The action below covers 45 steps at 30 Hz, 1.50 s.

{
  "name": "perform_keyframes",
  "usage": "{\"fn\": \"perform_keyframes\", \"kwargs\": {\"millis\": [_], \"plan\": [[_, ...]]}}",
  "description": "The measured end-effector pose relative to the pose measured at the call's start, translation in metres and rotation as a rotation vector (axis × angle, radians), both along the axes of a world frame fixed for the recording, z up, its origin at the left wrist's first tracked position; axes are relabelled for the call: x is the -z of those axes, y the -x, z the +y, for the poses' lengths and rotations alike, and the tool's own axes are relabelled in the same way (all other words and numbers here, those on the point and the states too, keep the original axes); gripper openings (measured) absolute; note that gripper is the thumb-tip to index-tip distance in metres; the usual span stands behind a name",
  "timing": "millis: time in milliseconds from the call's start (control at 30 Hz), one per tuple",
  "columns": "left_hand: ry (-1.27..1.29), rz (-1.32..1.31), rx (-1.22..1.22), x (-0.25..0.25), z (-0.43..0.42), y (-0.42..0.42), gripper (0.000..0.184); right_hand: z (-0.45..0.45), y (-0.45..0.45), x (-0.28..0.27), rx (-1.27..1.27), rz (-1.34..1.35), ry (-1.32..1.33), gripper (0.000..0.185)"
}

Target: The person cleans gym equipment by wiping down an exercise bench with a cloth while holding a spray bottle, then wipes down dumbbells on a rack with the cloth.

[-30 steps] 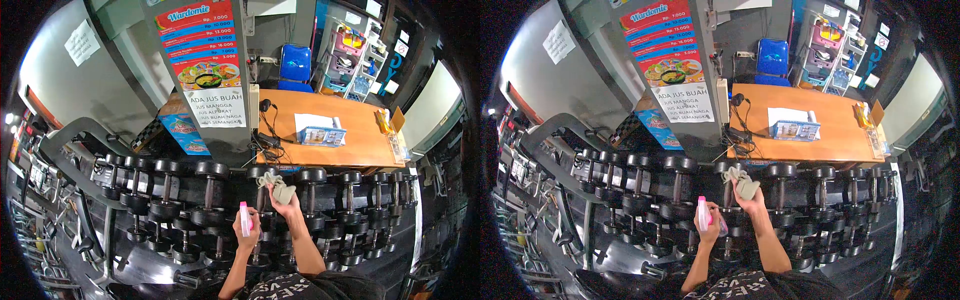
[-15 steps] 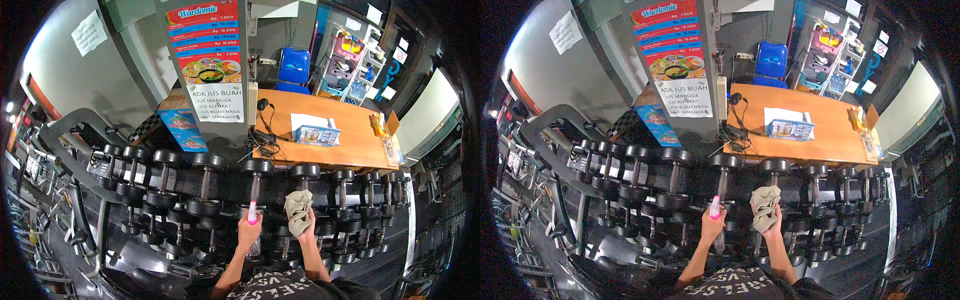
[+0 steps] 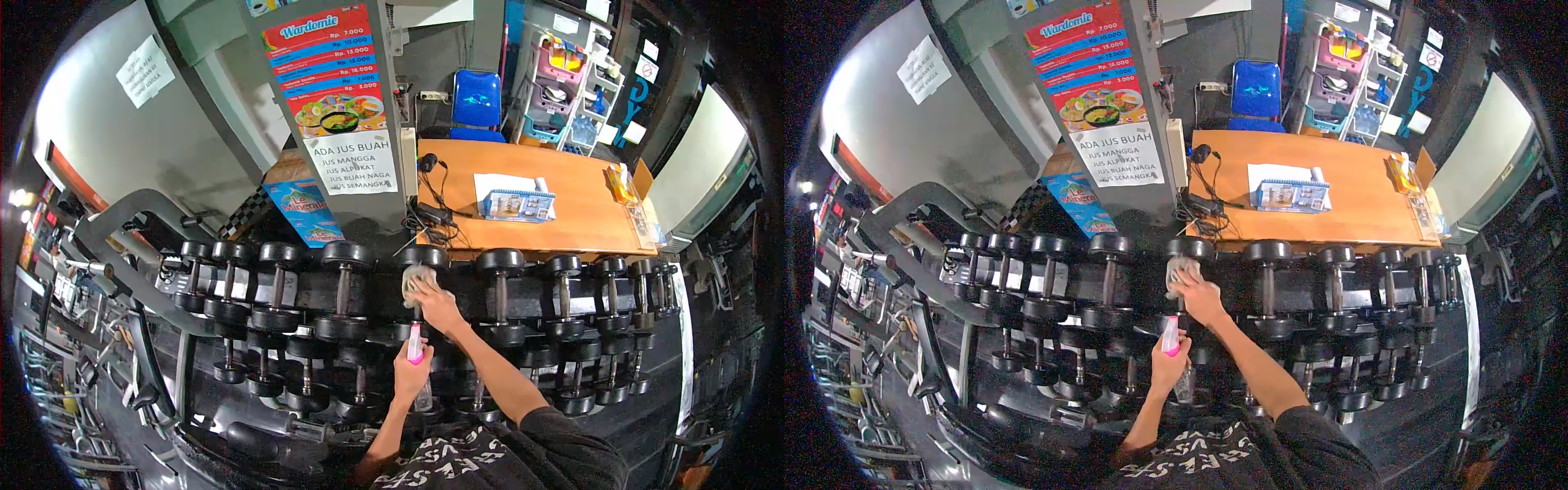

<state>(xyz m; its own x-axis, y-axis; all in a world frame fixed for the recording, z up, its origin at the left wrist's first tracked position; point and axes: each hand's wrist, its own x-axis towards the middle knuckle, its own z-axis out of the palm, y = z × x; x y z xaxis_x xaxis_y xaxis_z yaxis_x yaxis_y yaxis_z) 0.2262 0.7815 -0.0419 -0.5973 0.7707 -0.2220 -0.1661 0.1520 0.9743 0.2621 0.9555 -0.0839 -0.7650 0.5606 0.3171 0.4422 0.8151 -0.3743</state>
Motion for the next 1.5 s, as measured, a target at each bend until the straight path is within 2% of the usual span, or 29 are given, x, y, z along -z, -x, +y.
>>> {"fn": "perform_keyframes", "kwargs": {"millis": [67, 133, 200, 267, 300, 333, 433, 467, 500, 533, 600, 667, 700, 733, 833, 900, 933, 1033, 1200, 1267, 1300, 1333, 1367, 1400, 1467, 1500], "plan": [[-0.039, 0.008, 0.001, -0.001, 0.001, 0.006, 0.02, 0.002, -0.001, 0.001, -0.037, 0.03, 0.031, 0.035], [-0.005, -0.014, 0.015, 0.001, 0.001, 0.009, 0.02, 0.009, -0.006, 0.001, -0.045, 0.086, 0.22, 0.027], [-0.049, -0.058, 0.016, 0.004, 0.004, 0.01, 0.02, 0.019, -0.011, -0.001, -0.037, 0.027, 0.203, 0.029], [-0.078, -0.075, 0.03, 0.012, 0.004, 0.011, 0.02, 0.025, -0.02, -0.018, -0.135, -0.196, 0.446, 0.027], [-0.103, -0.09, 0.029, 0.017, 0.003, 0.011, 0.02, 0.023, -0.029, -0.029, -0.192, -0.182, 0.468, 0.025], [-0.099, -0.099, 0.026, 0.013, 0.002, 0.012, 0.02, 0.03, -0.034, -0.022, -0.259, -0.292, 0.773, 0.025], [-0.058, -0.11, 0.002, 0.003, -0.002, 0.016, 0.02, 0.045, -0.048, -0.027, -0.241, -0.356, 0.614, 0.029], [-0.054, -0.106, 0.0, 0.004, -0.001, 0.018, 0.021, 0.048, -0.049, -0.049, -0.244, -0.378, 0.528, 0.03], [-0.039, -0.095, -0.008, 0.004, -0.001, 0.019, 0.021, 0.041, -0.041, -0.079, -0.141, -0.329, 0.625, 0.03], [-0.022, -0.083, -0.019, 0.003, -0.001, 0.02, 0.022, 0.033, -0.031, -0.099, -0.098, -0.209, 0.588, 0.021], [-0.023, -0.107, -0.037, 0.005, 0.002, 0.022, 0.022, 0.02, -0.006, -0.076, -0.089, 0.229, 0.171, 0.014], [-0.03, -0.118, -0.044, 0.006, 0.001, 0.024, 0.023, 0.018, 0.014, -0.053, -0.158, -0.014, 0.071, 0.022], [-0.024, -0.111, -0.039, 0.007, 0.001, 0.025, 0.022, 0.019, 0.017, -0.022, -0.236, -0.066, -0.117, 0.023], [-0.02, -0.102, -0.034, 0.007, 0.002, 0.027, 0.022, 0.012, 0.023, -0.014, -0.21, -0.118, -0.227, 0.021], [-0.012, -0.078, -0.032, 0.009, 0.001, 0.028, 0.023, 0.013, 0.024, -0.009, -0.174, -0.089, -0.15, 0.018], [0.014, -0.086, -0.025, 0.011, -0.003, 0.025, 0.023, 0.012, 0.015, -0.016, -0.206, -0.162, 0.179, 0.017], [0.021, -0.086, -0.016, 0.011, -0.001, 0.026, 0.024, 0.013, 0.009, -0.024, -0.206, -0.166, 0.183, 0.017], [0.049, -0.06, 0.001, 0.005, -0.001, 0.026, 0.024, 0.023, -0.005, -0.04, -0.234, -0.39, 0.735, 0.034], [-0.038, -0.051, -0.083, 0.019, -0.001, 0.027, 0.022, 0.028, -0.004, -0.068, -0.177, -0.2, 0.621, 0.04], [-0.053, -0.028, -0.174, 0.02, -0.003, 0.028, 0.021, 0.016, 0.019, -0.073, -0.01, 0.128, 0.684, 0.039], [-0.086, 0.088, -0.227, 0.021, -0.003, 0.03, 0.019, 0.006, 0.029, -0.078, -0.006, 0.053, 0.763, 0.035], [-0.108, 0.036, -0.288, 0.018, -0.004, 0.03, 0.021, 0.005, 0.042, -0.031, -0.084, -0.111, 0.603, 0.037], [-0.156, 0.069, -0.32, 0.015, -0.004, 0.032, 0.022, -0.012, 0.049, -0.014, -0.137, -0.211, 0.514, 0.039], [-0.204, 0.103, -0.35, 0.014, -0.005, 0.035, 0.023, -0.026, 0.054, -0.005, -0.188, -0.31, 0.423, 0.042], [-0.183, 0.109, -0.332, 0.011, -0.004, 0.041, 0.026, -0.029, 0.063, -0.01, -0.171, -0.373, 0.403, 0.041], [-0.178, 0.104, -0.362, 0.01, -0.004, 0.041, 0.021, -0.031, 0.066, -0.013, -0.159, -0.441, 0.386, 0.04]]}}
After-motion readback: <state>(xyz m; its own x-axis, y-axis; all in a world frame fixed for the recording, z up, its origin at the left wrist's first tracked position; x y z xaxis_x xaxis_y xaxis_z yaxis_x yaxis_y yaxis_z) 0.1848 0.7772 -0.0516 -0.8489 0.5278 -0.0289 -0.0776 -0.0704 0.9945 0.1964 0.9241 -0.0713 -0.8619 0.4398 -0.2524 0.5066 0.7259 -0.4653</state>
